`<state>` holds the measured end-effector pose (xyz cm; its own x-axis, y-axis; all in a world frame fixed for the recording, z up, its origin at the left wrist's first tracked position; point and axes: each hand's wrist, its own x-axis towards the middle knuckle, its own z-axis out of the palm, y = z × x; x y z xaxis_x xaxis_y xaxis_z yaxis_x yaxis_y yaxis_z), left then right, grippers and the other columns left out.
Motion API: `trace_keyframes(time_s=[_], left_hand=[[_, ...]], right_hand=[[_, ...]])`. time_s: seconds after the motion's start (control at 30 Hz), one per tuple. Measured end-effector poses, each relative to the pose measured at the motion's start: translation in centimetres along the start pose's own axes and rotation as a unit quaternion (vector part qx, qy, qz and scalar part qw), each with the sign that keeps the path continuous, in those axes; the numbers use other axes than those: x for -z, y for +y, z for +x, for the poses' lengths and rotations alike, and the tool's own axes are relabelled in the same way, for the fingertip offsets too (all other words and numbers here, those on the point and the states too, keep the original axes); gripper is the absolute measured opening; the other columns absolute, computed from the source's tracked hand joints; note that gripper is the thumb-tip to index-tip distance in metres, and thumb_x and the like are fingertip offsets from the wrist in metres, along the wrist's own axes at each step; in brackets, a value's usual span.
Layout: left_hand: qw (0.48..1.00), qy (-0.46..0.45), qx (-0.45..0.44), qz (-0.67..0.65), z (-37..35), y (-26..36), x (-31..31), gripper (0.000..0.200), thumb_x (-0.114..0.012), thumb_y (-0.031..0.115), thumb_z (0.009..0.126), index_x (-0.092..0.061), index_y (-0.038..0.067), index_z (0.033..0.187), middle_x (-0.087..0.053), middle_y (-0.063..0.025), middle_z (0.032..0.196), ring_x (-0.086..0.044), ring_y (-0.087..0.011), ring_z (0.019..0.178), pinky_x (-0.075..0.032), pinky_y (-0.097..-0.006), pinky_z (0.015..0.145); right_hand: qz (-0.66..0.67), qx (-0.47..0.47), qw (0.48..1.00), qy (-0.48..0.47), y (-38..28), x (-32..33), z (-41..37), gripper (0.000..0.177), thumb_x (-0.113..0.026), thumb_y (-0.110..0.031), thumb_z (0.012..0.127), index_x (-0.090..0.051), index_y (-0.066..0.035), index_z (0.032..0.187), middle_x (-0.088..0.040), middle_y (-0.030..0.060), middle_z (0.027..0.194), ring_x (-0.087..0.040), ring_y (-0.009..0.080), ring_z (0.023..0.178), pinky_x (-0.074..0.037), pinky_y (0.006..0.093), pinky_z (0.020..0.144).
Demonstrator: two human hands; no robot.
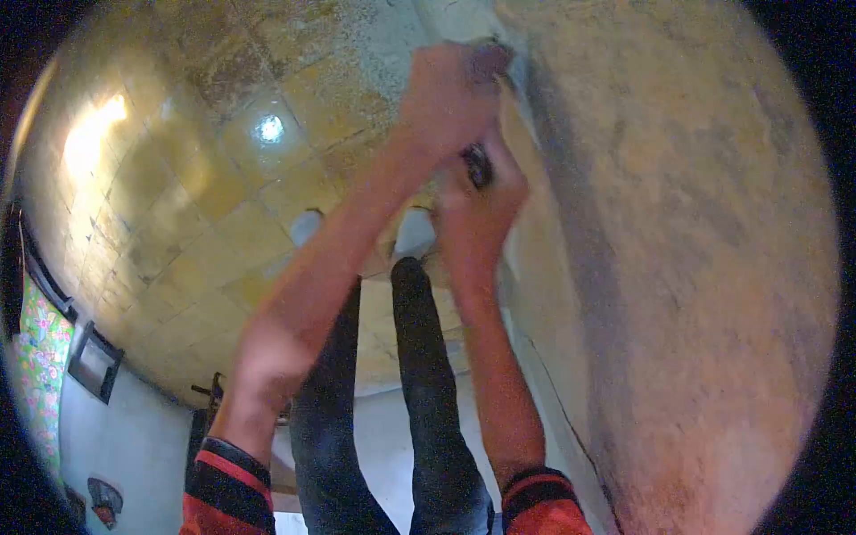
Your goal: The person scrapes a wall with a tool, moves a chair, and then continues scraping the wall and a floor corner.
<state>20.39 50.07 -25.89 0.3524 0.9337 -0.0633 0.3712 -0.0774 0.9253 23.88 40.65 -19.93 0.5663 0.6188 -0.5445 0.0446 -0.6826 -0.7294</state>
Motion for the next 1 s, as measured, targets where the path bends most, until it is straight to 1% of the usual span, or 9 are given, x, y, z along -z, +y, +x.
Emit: trace_keyframes(time_s=[0.17, 0.27, 0.37, 0.43, 0.57, 0.63, 0.8, 0.97, 1.0], left_hand=[[0.998, 0.024, -0.001, -0.06, -1.1, 2.0, 0.1, 0.019, -0.053, 0.008, 0.073, -0.066, -0.001, 0.083, -0.06, -0.0258, 0.069, -0.062, -0.0416, 0.069, -0.051, -0.0444, 0.065], [0.993, -0.053, 0.09, -0.053, 0.8, 0.7, 1.8, 0.019, -0.054, 0.006, 0.072, -0.067, -0.001, 0.085, -0.061, -0.0257, 0.072, -0.062, -0.0417, 0.071, -0.051, -0.0442, 0.067], [0.997, -0.001, 0.015, -0.075, -0.6, 1.2, 0.9, 0.019, -0.055, 0.005, 0.072, -0.067, 0.0, 0.086, -0.061, -0.0253, 0.073, -0.062, -0.0417, 0.072, -0.051, -0.0442, 0.069], [0.997, 0.012, 0.015, -0.075, -0.4, 0.9, 0.0, 0.02, -0.056, 0.006, 0.072, -0.068, 0.0, 0.087, -0.061, -0.0251, 0.073, -0.062, -0.0416, 0.072, -0.052, -0.0441, 0.069], [0.996, -0.032, 0.026, -0.075, 0.4, -0.4, 1.2, 0.022, -0.057, 0.007, 0.072, -0.068, 0.001, 0.09, -0.062, -0.0247, 0.075, -0.062, -0.0413, 0.073, -0.052, -0.0436, 0.069], [0.998, -0.003, 0.018, -0.055, -1.1, 0.8, 0.9, 0.023, -0.056, 0.006, 0.072, -0.069, 0.002, 0.09, -0.062, -0.0249, 0.075, -0.062, -0.041, 0.073, -0.052, -0.0432, 0.069], [1.0, -0.014, 0.004, 0.007, 1.2, 0.0, 0.7, 0.024, -0.055, 0.005, 0.071, -0.07, 0.002, 0.089, -0.062, -0.0246, 0.075, -0.063, -0.04, 0.074, -0.052, -0.0426, 0.069], [0.996, 0.049, -0.012, -0.073, -1.0, 1.3, -0.4, 0.023, -0.055, 0.005, 0.07, -0.069, 0.002, 0.087, -0.062, -0.0242, 0.075, -0.063, -0.0395, 0.074, -0.052, -0.0427, 0.069], [0.998, 0.026, 0.009, -0.062, -0.8, 0.9, -0.2, 0.022, -0.055, 0.005, 0.07, -0.069, 0.001, 0.087, -0.062, -0.0241, 0.074, -0.063, -0.0393, 0.074, -0.052, -0.0428, 0.069]], right_hand=[[0.037, -0.037, 0.997, 0.063, -2.9, -0.3, -2.8, 0.021, -0.052, -0.002, 0.084, -0.06, -0.001, 0.103, -0.046, -0.0027, 0.058, -0.037, 0.003, 0.044, -0.029, 0.0227, 0.036], [0.059, 0.005, 0.998, 0.02, -1.1, -2.4, -0.9, 0.018, -0.052, -0.002, 0.083, -0.06, -0.002, 0.099, -0.045, -0.0022, 0.058, -0.038, 0.0037, 0.044, -0.029, 0.0225, 0.035], [0.009, 0.014, 0.996, 0.085, -0.2, -1.2, -2.0, 0.021, -0.059, -0.003, 0.08, -0.06, 0.003, 0.099, -0.054, 0.0003, 0.067, -0.044, 0.0038, 0.053, -0.035, 0.0224, 0.046], [-0.033, 0.032, 0.997, 0.059, 0.6, -0.1, -0.6, 0.02, -0.059, -0.002, 0.079, -0.06, 0.003, 0.098, -0.054, -0.0001, 0.067, -0.045, 0.004, 0.055, -0.037, 0.0224, 0.048], [0.037, -0.039, 0.998, 0.033, -0.1, -2.1, -0.6, 0.021, -0.059, 0.0, 0.078, -0.059, 0.005, 0.098, -0.056, 0.0014, 0.074, -0.048, 0.0068, 0.067, -0.042, 0.0244, 0.059], [0.029, -0.045, 0.998, 0.04, -1.1, -1.1, -2.1, 0.023, -0.057, 0.001, 0.078, -0.059, 0.006, 0.101, -0.057, 0.0014, 0.075, -0.049, 0.0071, 0.068, -0.042, 0.0249, 0.06], [-0.035, 0.069, 0.997, 0.02, 1.0, -1.1, 1.1, 0.03, -0.054, 0.003, 0.079, -0.06, 0.004, 0.108, -0.057, 0.0, 0.072, -0.049, 0.0049, 0.06, -0.041, 0.022, 0.053], [-0.031, -0.038, 0.999, 0.017, -2.1, 0.8, -2.0, 0.031, -0.055, 0.001, 0.079, -0.061, 0.002, 0.109, -0.056, -0.0008, 0.069, -0.047, 0.0038, 0.053, -0.038, 0.0216, 0.044], [0.005, -0.018, 1.0, 0.005, -1.5, 0.2, -1.5, 0.03, -0.055, 0.001, 0.079, -0.061, 0.002, 0.109, -0.056, -0.0012, 0.068, -0.047, 0.0037, 0.052, -0.037, 0.0222, 0.043]])
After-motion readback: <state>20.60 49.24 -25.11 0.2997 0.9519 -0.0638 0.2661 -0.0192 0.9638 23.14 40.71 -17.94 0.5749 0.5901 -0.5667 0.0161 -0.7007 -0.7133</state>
